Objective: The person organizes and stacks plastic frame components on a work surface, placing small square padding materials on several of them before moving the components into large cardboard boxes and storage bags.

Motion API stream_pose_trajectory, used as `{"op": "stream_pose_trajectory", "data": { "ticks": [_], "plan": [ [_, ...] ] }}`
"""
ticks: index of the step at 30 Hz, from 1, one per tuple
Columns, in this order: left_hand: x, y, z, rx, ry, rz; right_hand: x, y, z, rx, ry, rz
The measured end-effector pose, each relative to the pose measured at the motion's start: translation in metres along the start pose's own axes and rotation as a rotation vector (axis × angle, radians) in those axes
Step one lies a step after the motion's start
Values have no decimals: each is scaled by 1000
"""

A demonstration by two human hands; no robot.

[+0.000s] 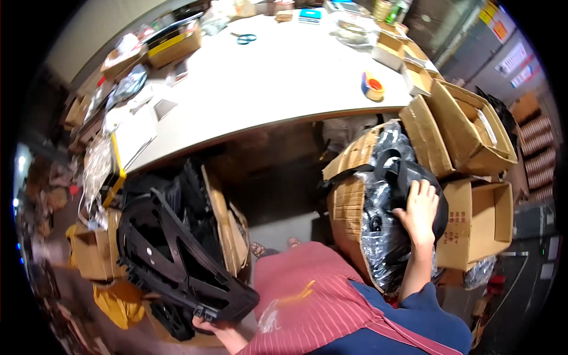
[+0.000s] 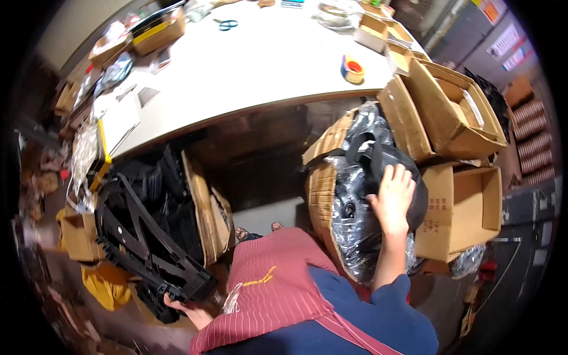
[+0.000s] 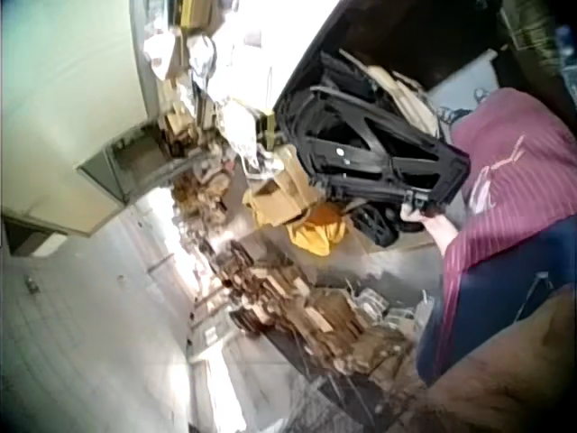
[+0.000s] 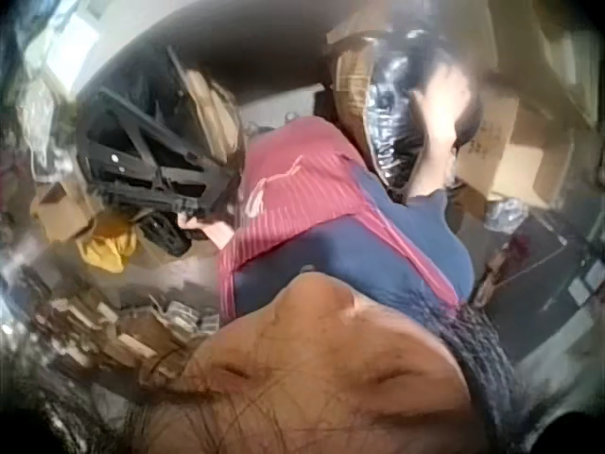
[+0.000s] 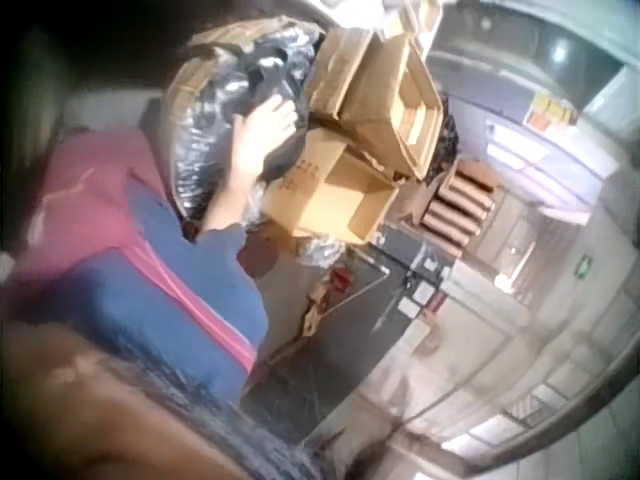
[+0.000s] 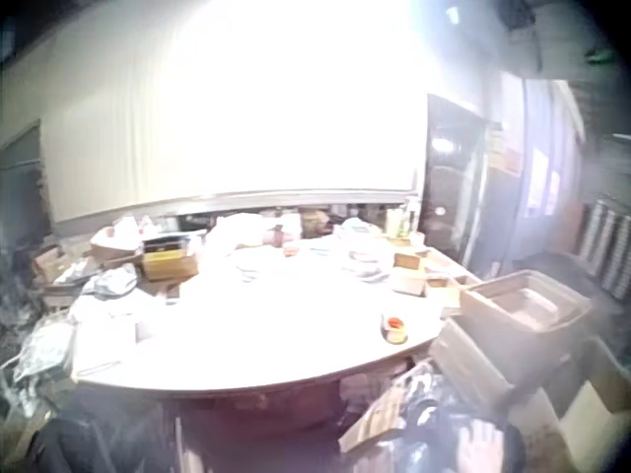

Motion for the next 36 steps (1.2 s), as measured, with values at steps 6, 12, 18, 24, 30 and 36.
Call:
{"op": "stream_pose_trajectory", "data": {
  "ticks": [6,12,18,24,30,36],
  "plan": [
    [-14,-52,-29,228,604,-392,-4,37,-54,545,42,-261],
    [-66,-161,-133,-312,315,194,-13,-26,-82,1128,63,-246],
    [-154,-233,-191,-161,773,-313,-10,-81,27,1335,-303,-347],
    [-224,-342,-226,-235,880,-528,-32,-64,196,1510,-410,102],
    [-257,-411,-222,-214,892,-633,-104,-51,346,1642,-464,457],
    [-244,-487,-173,-113,805,-835,-164,-97,423,1495,-567,673]
  ]
}}
Point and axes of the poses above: each hand's wrist, its own x-axis towards the middle knuckle, its own y-axis out of the palm, z = x × y, the point moved 1 cm from there along x, towards the middle knuckle, and after that the axes turned 10 degrees about -z, right-handed, at the moved point
